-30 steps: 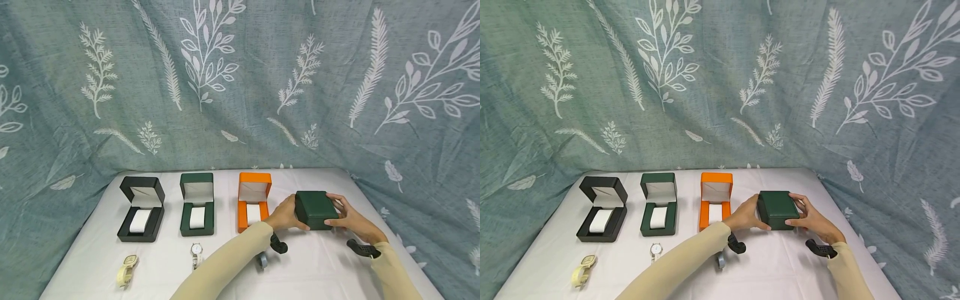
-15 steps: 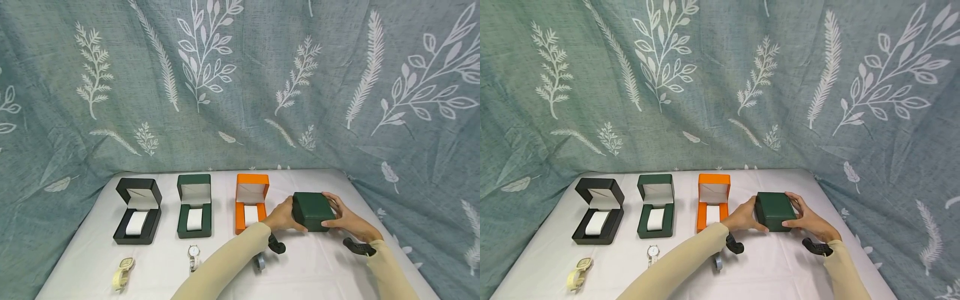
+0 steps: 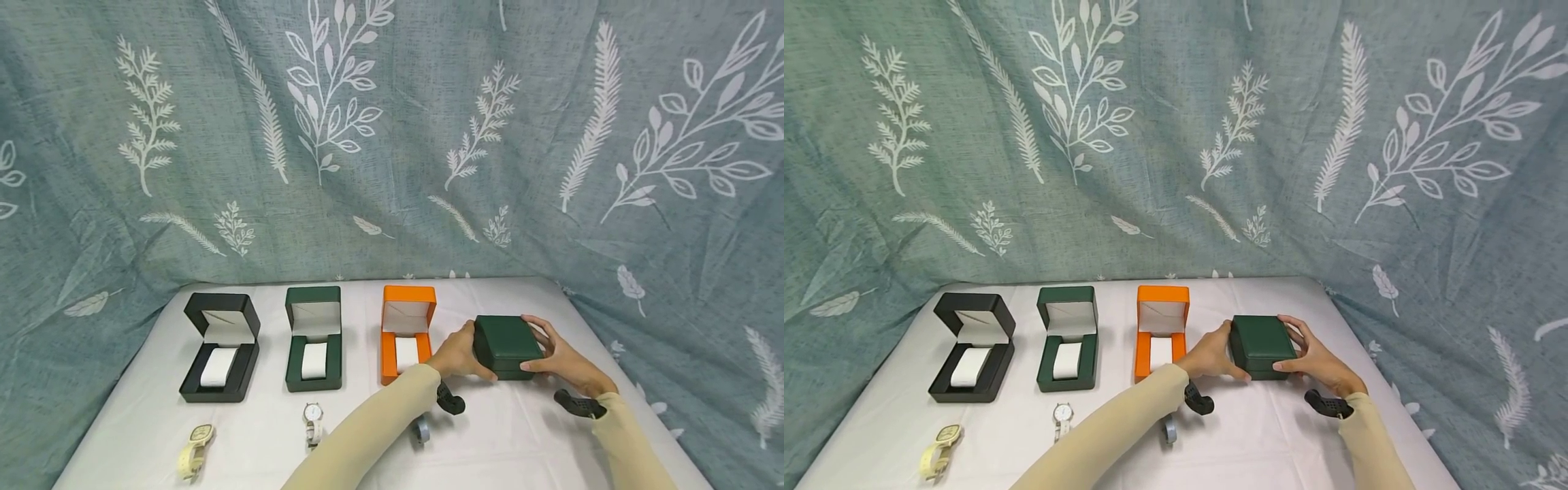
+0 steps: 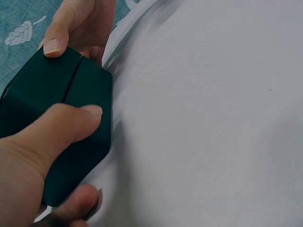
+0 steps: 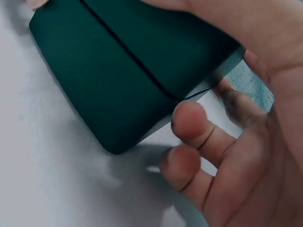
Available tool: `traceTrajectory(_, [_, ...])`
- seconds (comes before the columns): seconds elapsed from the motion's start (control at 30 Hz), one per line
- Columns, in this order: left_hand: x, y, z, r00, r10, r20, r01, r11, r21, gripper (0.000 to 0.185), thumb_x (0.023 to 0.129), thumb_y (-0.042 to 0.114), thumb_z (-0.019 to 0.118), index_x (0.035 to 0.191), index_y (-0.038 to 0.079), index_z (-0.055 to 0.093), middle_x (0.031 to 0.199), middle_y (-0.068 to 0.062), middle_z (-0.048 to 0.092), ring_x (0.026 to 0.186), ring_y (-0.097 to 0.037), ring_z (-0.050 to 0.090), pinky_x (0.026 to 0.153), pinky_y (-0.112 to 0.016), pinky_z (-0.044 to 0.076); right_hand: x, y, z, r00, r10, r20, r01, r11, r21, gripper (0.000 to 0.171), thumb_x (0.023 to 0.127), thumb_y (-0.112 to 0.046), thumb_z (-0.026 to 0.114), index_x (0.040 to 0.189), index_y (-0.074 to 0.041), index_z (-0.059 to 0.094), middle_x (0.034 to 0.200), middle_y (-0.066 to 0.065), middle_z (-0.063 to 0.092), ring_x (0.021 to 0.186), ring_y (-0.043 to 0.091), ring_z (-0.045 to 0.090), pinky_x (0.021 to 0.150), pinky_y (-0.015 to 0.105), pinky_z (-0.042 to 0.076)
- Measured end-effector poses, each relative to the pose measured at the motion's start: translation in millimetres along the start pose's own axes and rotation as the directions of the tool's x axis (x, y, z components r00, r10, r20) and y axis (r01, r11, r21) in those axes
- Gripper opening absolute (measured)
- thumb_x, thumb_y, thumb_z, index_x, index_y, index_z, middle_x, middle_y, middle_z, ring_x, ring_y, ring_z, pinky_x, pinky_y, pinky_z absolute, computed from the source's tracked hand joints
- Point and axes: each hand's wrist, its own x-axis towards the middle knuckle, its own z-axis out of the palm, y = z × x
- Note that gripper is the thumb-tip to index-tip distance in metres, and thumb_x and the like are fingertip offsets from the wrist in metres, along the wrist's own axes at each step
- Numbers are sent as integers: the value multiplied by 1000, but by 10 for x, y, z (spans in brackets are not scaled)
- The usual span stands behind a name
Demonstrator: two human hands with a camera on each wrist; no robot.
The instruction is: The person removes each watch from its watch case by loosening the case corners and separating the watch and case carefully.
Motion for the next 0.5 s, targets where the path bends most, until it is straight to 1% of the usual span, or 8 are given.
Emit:
traceTrajectory(0.1, [3, -10, 18, 1000, -12, -15, 12, 999, 34, 110, 61, 31, 103, 151, 11, 42, 138, -2, 59, 122, -16, 58, 101, -32, 47, 2, 5, 3, 1000, -8, -14, 8, 1000, -7, 98, 93, -7, 76, 164, -35, 14, 171, 13, 0, 109, 18, 61, 66, 43, 53])
traceTrajectory(0.2, [2, -5, 15, 999, -24, -27, 25, 999, 38, 108, 60, 30, 103, 148, 13, 44, 134, -1, 61, 119, -17, 59, 99, -33, 48, 18, 2, -4, 999, -15, -33, 15, 1000, -13, 95, 93, -9, 76, 164, -33, 18, 171, 15, 6, 113, 17, 59, 65, 41, 50])
traceTrajectory(0.23, [1, -2, 10, 999, -27, -28, 28, 999, 36, 107, 60, 30, 104, 148, 13, 45, 134, 0, 61, 118, -17, 59, 99, -33, 48, 25, 2, -9, 999, -18, -39, 18, 1000, -13, 94, 94, -9, 76, 164, -33, 18, 170, 15, 8, 107, 18, 60, 62, 40, 49])
traceTrajectory(0.27, [2, -1, 7, 999, -27, -29, 28, 999, 37, 107, 59, 30, 104, 147, 13, 45, 132, 0, 61, 117, -17, 59, 98, -33, 49, 31, -1, -12, 999, -21, -44, 20, 1000, -10, 93, 94, -9, 76, 164, -31, 19, 170, 15, 10, 105, 20, 60, 60, 40, 47])
traceTrajectory(0.37, [9, -9, 5, 999, -22, -32, 23, 999, 47, 104, 59, 32, 104, 144, 13, 47, 128, 1, 63, 114, -17, 60, 97, -33, 49, 41, -14, -7, 998, -26, -63, 26, 1000, -1, 91, 94, -10, 75, 164, -28, 20, 168, 18, 16, 90, 20, 58, 57, 40, 44])
traceTrajectory(0.47, [17, -18, 12, 999, -7, -36, 9, 998, 64, 101, 58, 33, 104, 141, 13, 49, 124, 1, 64, 110, -16, 61, 95, -32, 50, 43, -25, 3, 996, -39, -82, 39, 999, 3, 87, 96, -12, 74, 165, -25, 22, 167, 20, 16, 73, 21, 49, 57, 40, 43])
traceTrajectory(0.5, [19, -18, 13, 999, -3, -37, 6, 998, 67, 100, 58, 33, 104, 140, 14, 49, 123, 1, 65, 109, -16, 62, 94, -32, 50, 44, -27, 3, 995, -44, -92, 44, 999, 1, 86, 96, -12, 73, 165, -25, 23, 166, 19, 16, 67, 24, 43, 55, 40, 42])
